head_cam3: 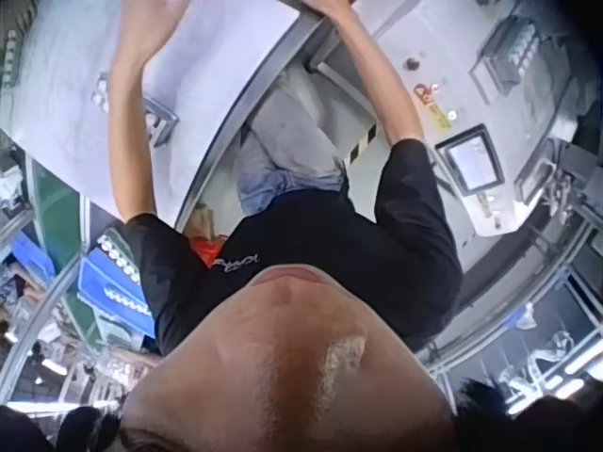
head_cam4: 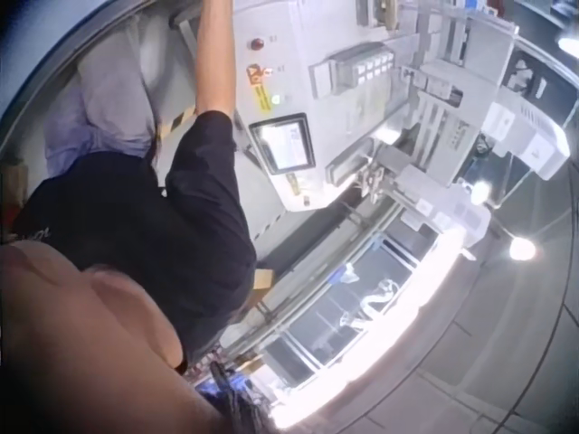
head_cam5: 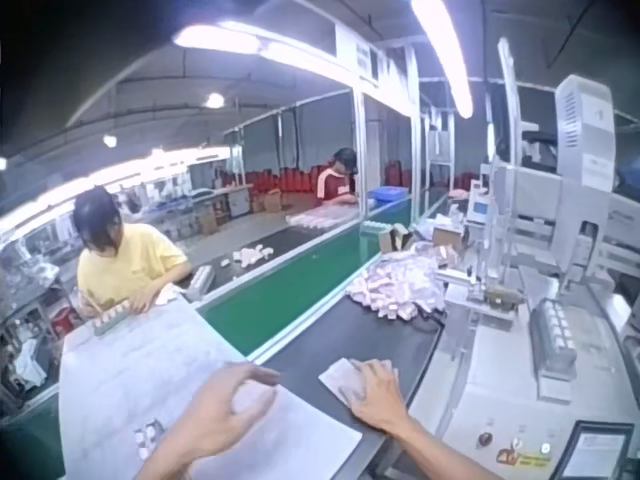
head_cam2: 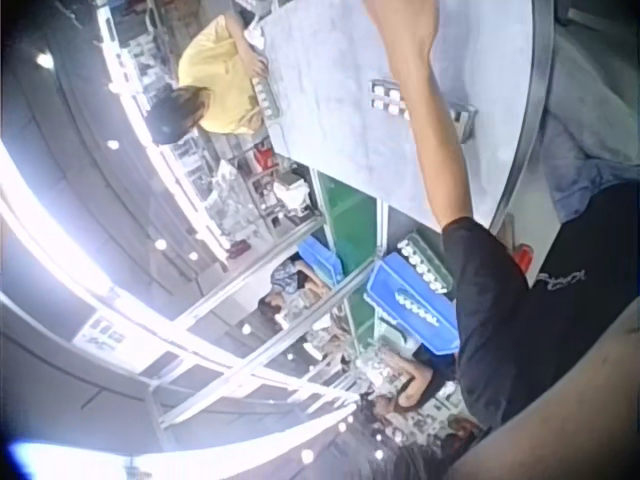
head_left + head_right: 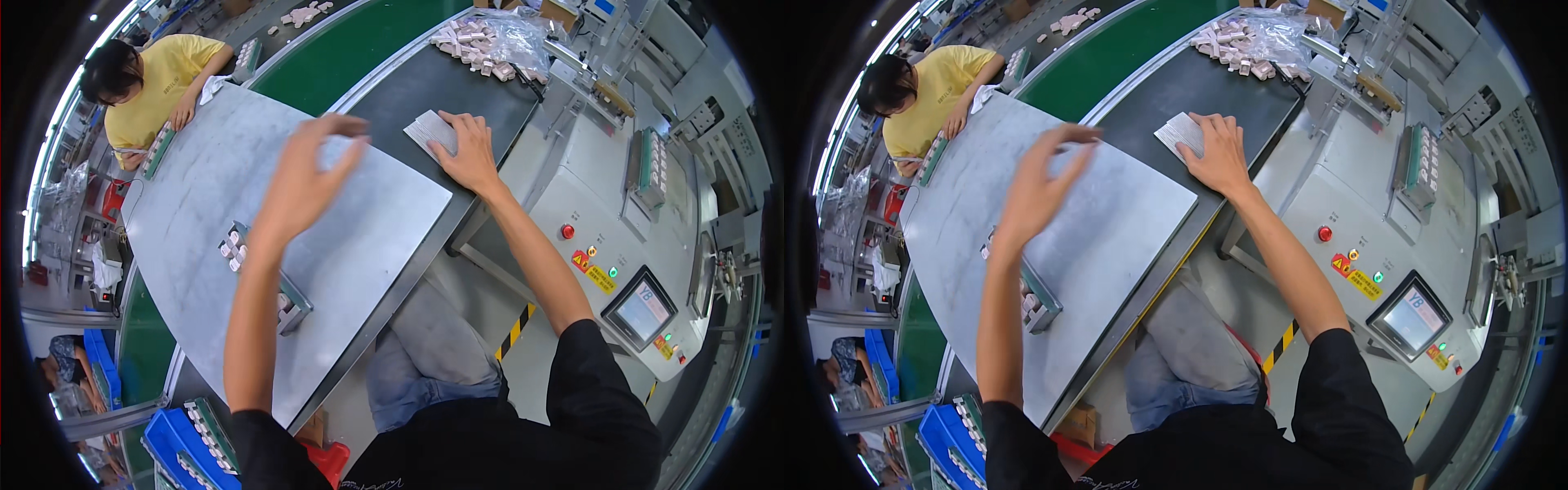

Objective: Manually assemble electronic components into trays and process them through an automated machine on a production line.

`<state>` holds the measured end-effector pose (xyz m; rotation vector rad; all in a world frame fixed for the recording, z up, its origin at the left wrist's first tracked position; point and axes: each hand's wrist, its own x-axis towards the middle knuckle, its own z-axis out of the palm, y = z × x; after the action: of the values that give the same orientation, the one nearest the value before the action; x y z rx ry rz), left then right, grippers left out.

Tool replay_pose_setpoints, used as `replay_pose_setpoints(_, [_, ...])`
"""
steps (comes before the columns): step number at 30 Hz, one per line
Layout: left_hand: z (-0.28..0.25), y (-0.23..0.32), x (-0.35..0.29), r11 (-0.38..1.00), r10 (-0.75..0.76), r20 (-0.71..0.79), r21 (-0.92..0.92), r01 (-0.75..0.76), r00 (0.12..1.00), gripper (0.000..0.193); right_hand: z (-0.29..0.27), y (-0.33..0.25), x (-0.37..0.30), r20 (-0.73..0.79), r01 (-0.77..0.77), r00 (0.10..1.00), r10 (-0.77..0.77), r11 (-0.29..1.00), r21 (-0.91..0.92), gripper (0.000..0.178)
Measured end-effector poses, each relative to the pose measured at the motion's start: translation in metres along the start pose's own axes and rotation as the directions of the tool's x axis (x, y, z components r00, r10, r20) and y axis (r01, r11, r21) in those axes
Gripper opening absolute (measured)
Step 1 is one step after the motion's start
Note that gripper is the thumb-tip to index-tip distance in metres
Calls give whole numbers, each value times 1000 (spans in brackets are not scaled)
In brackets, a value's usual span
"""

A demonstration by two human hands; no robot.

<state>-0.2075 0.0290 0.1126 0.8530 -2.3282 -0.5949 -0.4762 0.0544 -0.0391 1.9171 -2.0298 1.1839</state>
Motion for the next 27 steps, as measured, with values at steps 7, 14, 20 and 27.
replay_pose_setpoints(7, [119,-22,57,907,97,450,327,-265,888,47,9,9,3,-99,-63,992,77,989,134,32])
replay_pose_setpoints(14, [150,-28,53,827,37,428,494,-268,903,57,6,14,0,-95,-94,989,109,983,156,28])
replay_pose_setpoints(20, [141,-43,62,842,60,377,478,-249,924,51,0,10,-1,-8,-64,998,66,993,97,33])
replay_pose_setpoints(27, [137,-66,86,912,75,260,374,-172,963,57,5,5,0,25,76,997,-75,996,-41,38])
